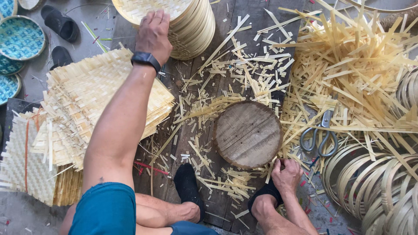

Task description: The person trims the edges of woven bamboo mats using shears and a wooden block, then attaches a bamboo ring to form a shallow basket. The person repeats this process multiple times, stacking the finished baskets.

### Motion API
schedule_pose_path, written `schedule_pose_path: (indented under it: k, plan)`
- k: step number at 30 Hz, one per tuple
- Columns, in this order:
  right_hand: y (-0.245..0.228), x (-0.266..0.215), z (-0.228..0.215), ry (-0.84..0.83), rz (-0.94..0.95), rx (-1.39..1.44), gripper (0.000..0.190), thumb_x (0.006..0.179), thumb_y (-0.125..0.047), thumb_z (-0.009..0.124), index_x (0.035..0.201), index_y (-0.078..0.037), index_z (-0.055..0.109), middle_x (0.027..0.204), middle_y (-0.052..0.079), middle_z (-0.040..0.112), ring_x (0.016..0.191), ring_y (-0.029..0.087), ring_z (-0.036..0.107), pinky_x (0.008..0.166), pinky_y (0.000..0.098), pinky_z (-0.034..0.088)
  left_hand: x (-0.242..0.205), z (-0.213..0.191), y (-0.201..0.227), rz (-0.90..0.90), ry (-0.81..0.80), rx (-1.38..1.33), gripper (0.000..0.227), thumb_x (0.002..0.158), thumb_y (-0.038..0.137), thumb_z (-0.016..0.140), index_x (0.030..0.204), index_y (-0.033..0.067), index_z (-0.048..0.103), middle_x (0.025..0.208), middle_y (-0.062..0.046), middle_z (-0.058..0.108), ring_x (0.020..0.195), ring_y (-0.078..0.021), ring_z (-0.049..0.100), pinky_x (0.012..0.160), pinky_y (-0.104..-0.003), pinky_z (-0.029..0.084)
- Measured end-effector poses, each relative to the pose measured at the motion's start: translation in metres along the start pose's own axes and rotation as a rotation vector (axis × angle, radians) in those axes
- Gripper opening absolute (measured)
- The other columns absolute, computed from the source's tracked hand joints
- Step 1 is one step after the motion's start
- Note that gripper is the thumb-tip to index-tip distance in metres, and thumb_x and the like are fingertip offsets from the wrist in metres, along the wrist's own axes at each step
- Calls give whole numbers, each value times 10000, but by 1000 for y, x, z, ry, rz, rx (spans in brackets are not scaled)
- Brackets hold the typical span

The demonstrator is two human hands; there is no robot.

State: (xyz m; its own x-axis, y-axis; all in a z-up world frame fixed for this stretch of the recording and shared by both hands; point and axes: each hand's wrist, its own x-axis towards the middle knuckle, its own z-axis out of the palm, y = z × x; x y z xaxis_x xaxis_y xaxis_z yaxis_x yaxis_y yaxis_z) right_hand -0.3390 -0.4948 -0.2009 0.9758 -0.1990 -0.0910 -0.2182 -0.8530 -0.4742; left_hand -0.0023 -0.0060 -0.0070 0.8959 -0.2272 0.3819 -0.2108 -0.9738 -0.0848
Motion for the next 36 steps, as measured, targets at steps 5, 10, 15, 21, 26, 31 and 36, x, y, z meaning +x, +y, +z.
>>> schedule_pose_path:
  k: [5, 10, 15, 21, 26, 31, 36]
  plan:
    - [2, 0, 0, 8, -22, 11, 206, 914, -269, 703, 915, -73, 766, 935, 116, 687, 1009, 318, 634, 966, 478, 425, -86, -5, 25, -38, 17, 30, 725, 922, 116, 755, 1562, 1, 434, 1618, -185, 414, 1514, -338, 371, 1293, -454, 297]
    - [3, -2, 1, 4, -20, 16, 210, 917, -273, 707, 910, -72, 768, 954, 123, 686, 1021, 323, 629, 972, 478, 427, -183, -24, 0, -580, -1199, 198, 1180, 693, 474, 947, 1504, -57, 275, 1575, -283, 229, 1459, -423, 197, 1171, -510, 209]
    - [6, -1, 1, 10, -50, 25, 215, 922, -277, 707, 935, -72, 773, 971, 122, 686, 1036, 324, 623, 985, 491, 419, -228, -41, -36, -576, -1074, 90, 530, 860, 364, 785, 1254, 26, 680, 1419, -212, 584, 1350, -376, 536, 1094, -471, 486]
    - [9, -3, 4, -9, -35, 21, 222, 941, -283, 710, 935, -70, 770, 969, 119, 681, 1041, 316, 624, 983, 481, 421, -236, -34, -46, -244, -1086, 153, 226, 913, 166, 599, 1042, 31, 728, 1069, -226, 729, 1018, -365, 708, 891, -447, 571]
    - [13, -3, 7, 4, -49, 36, 223, 949, -287, 708, 934, -71, 766, 962, 113, 675, 1038, 314, 621, 980, 479, 422, -232, -49, -52, -103, -822, 224, 202, 969, 126, 526, 964, 47, 711, 890, -187, 757, 867, -323, 729, 781, -448, 572]
    - [15, -3, 9, 9, -53, 22, 221, 946, -288, 713, 923, -73, 759, 958, 112, 671, 1031, 315, 620, 971, 484, 423, -227, -76, -36, -197, -850, 155, 234, 999, 255, 568, 929, 137, 757, 827, -135, 750, 813, -293, 728, 757, -432, 578]
    - [18, -3, 11, 17, -56, 30, 208, 935, -283, 718, 929, -80, 764, 962, 114, 670, 1028, 318, 619, 965, 488, 422, -203, -104, -16, -492, -622, -130, 185, 955, 217, 631, 1051, 149, 773, 815, -133, 731, 737, -312, 711, 712, -438, 569]
